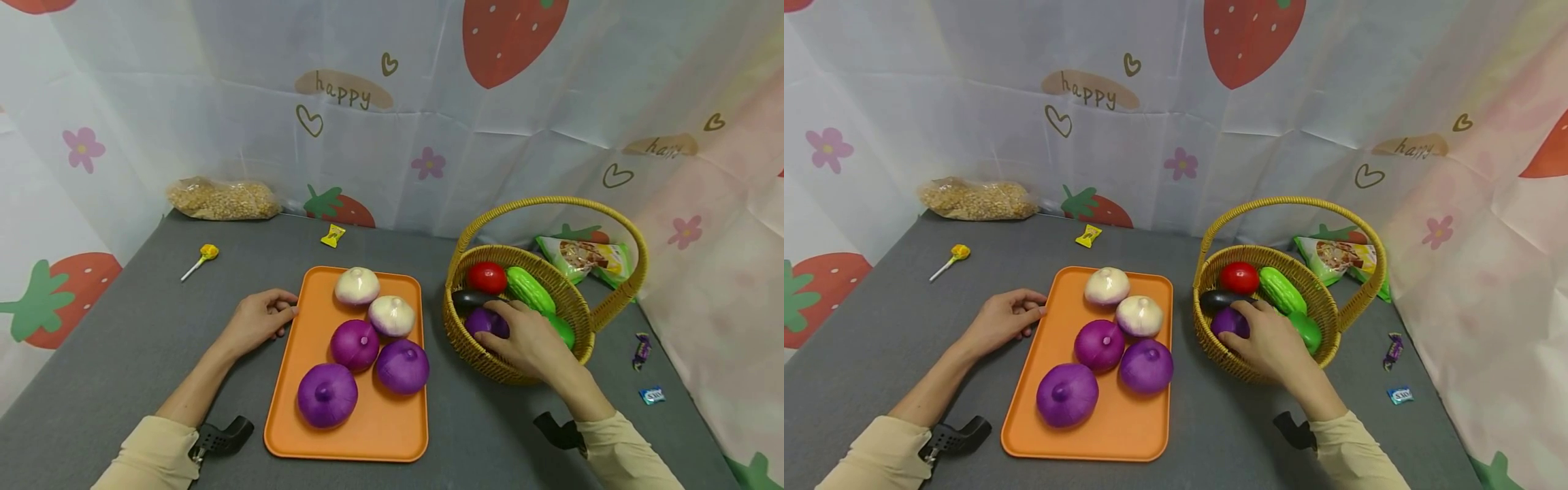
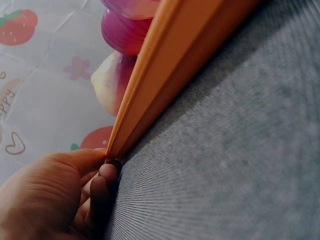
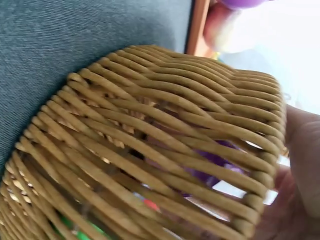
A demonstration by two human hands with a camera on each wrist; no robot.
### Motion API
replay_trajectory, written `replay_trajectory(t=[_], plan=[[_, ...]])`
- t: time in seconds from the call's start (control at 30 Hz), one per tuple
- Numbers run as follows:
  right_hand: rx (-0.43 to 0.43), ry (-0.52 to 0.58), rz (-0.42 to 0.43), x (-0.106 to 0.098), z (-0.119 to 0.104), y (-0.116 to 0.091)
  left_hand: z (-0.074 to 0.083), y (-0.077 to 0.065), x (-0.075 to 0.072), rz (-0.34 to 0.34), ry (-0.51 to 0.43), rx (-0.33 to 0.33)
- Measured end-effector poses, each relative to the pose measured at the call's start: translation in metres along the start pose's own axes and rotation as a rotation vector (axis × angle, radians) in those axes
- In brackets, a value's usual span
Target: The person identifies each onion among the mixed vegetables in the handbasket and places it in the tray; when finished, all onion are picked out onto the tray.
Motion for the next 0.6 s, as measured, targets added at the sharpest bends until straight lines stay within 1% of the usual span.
replay_trajectory(t=[0.13, 0.23, 0.33, 0.43, 0.5, 0.6], plan=[[0.012, 0.026, 0.074, -0.009, -0.006, -0.002, 0.000, 0.000, 0.000, -0.001, 0.003, 0.002], [-0.034, 0.034, 0.169, -0.016, -0.015, -0.005, 0.000, 0.000, 0.000, -0.002, 0.004, 0.003], [-0.120, 0.061, 0.276, -0.024, -0.028, -0.011, 0.000, 0.000, 0.000, -0.004, 0.004, 0.003], [-0.227, 0.100, 0.338, -0.029, -0.042, -0.020, 0.000, 0.000, 0.000, -0.006, 0.003, 0.004], [-0.303, 0.116, 0.348, -0.030, -0.052, -0.026, 0.001, 0.000, 0.000, -0.007, 0.002, 0.005], [-0.392, 0.101, 0.315, -0.029, -0.066, -0.036, 0.001, 0.000, 0.000, -0.007, -0.002, 0.006]])
Point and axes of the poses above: each hand's wrist, its own y-axis towards the middle knuckle, its own x-axis out of the palm, z = x × y, the point moved 4 cm from there along y, towards the middle knuckle, and after that the axes turned 4 degrees about x, right-handed, at the moved point
